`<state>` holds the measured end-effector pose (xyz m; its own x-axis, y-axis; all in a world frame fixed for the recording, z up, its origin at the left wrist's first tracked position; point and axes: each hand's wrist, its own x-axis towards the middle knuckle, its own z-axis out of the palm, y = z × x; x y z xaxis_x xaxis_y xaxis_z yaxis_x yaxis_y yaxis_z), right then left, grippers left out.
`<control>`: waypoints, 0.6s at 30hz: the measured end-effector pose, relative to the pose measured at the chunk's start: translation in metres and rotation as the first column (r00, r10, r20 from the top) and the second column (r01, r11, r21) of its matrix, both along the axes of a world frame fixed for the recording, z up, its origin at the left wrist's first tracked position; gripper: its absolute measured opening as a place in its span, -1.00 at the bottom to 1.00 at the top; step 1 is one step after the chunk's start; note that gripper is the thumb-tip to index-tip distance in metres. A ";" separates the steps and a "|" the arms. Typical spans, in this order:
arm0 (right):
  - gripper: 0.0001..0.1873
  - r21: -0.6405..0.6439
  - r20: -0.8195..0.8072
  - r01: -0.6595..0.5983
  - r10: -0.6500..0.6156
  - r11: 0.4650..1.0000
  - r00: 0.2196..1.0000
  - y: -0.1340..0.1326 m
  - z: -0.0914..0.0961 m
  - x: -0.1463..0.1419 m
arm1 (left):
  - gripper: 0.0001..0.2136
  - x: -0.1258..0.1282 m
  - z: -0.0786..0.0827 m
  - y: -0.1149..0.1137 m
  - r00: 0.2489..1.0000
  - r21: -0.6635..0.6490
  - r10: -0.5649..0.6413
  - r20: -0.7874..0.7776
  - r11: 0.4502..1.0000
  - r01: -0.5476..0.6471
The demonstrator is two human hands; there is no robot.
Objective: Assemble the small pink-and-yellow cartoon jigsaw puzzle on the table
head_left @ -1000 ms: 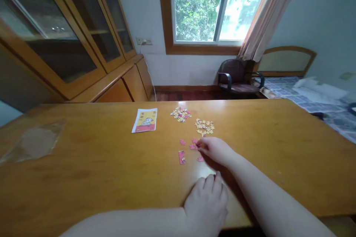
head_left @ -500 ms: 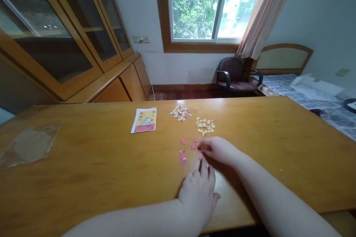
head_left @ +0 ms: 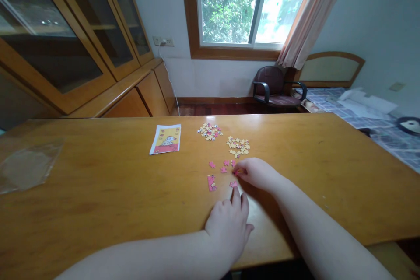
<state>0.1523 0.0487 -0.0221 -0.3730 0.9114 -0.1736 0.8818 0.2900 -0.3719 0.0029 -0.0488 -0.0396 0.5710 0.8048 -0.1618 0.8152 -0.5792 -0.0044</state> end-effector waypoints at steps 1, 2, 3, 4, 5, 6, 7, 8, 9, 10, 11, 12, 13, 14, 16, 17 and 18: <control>-0.72 0.005 -0.009 0.007 -0.007 1.000 1.000 0.000 0.000 0.001 | -0.37 0.000 0.001 0.000 1.000 -0.001 -0.001 0.006 1.000 0.001; -0.71 0.013 -0.017 0.020 -0.019 1.000 1.000 0.000 0.001 0.001 | -0.38 0.000 0.001 0.000 1.000 0.000 0.002 0.011 1.000 -0.002; -0.72 0.022 -0.021 0.038 -0.038 0.999 0.999 0.000 0.001 0.002 | -0.37 0.000 0.001 0.001 1.000 0.001 0.005 0.015 1.000 -0.005; -0.74 0.031 -0.017 0.059 -0.058 0.998 0.998 0.000 0.001 0.002 | -0.37 0.000 0.001 0.001 1.000 0.001 0.009 0.018 1.000 -0.009; -0.76 0.035 -0.007 0.074 -0.074 0.997 0.997 0.000 0.001 0.002 | -0.38 0.000 0.001 0.001 1.000 0.001 0.012 0.020 1.000 -0.012; -0.78 0.034 0.007 0.082 -0.083 0.996 0.997 0.000 0.001 0.002 | -0.37 0.000 0.001 0.001 1.000 0.000 0.014 0.022 1.000 -0.014; -0.78 0.029 0.018 0.081 -0.081 0.996 0.997 0.000 0.001 0.001 | -0.37 0.000 0.001 0.001 1.000 -0.004 0.015 0.023 1.000 -0.015; -0.78 0.021 0.024 0.072 -0.073 0.997 0.997 0.000 0.001 0.001 | -0.36 0.000 0.001 0.001 1.000 -0.008 0.013 0.023 1.000 -0.013; -0.78 0.012 0.022 0.060 -0.060 0.998 0.998 0.000 0.000 0.001 | -0.36 0.000 0.001 0.001 1.000 -0.010 0.011 0.023 1.000 -0.011; -0.78 0.000 0.015 0.044 -0.044 0.999 0.999 0.000 0.000 0.001 | -0.35 0.000 0.001 0.002 1.000 -0.011 0.009 0.020 1.000 -0.009; -0.76 -0.011 0.006 0.031 -0.031 0.999 0.999 0.000 0.000 0.001 | -0.35 0.000 0.002 0.002 1.000 -0.011 0.006 0.016 1.000 -0.006; -0.75 -0.019 -0.003 0.021 -0.021 1.000 1.000 0.000 -0.001 0.001 | -0.35 0.000 0.002 0.002 1.000 -0.010 0.004 0.011 1.000 -0.004; -0.74 -0.027 -0.010 0.014 -0.014 1.000 1.000 0.000 -0.001 0.001 | -0.35 0.000 0.003 0.002 1.000 -0.011 0.002 0.005 1.000 -0.002; -0.73 -0.031 -0.015 0.012 -0.012 0.999 1.000 0.001 0.000 0.002 | -0.35 0.000 0.003 0.002 1.000 -0.011 0.001 0.000 1.000 -0.001; -0.72 -0.028 -0.020 0.022 -0.023 0.999 1.000 0.001 0.001 0.002 | -0.35 0.000 0.004 0.002 1.000 -0.013 0.000 -0.005 1.000 0.000; -0.73 -0.024 -0.016 0.034 -0.034 0.999 0.999 0.000 0.002 0.002 | -0.35 0.000 0.004 0.003 1.000 -0.011 0.001 -0.005 1.000 -0.001; -0.75 -0.019 -0.007 0.049 -0.049 0.999 0.999 0.000 0.002 0.002 | -0.35 0.000 0.004 0.003 1.000 -0.009 0.001 -0.006 1.000 -0.001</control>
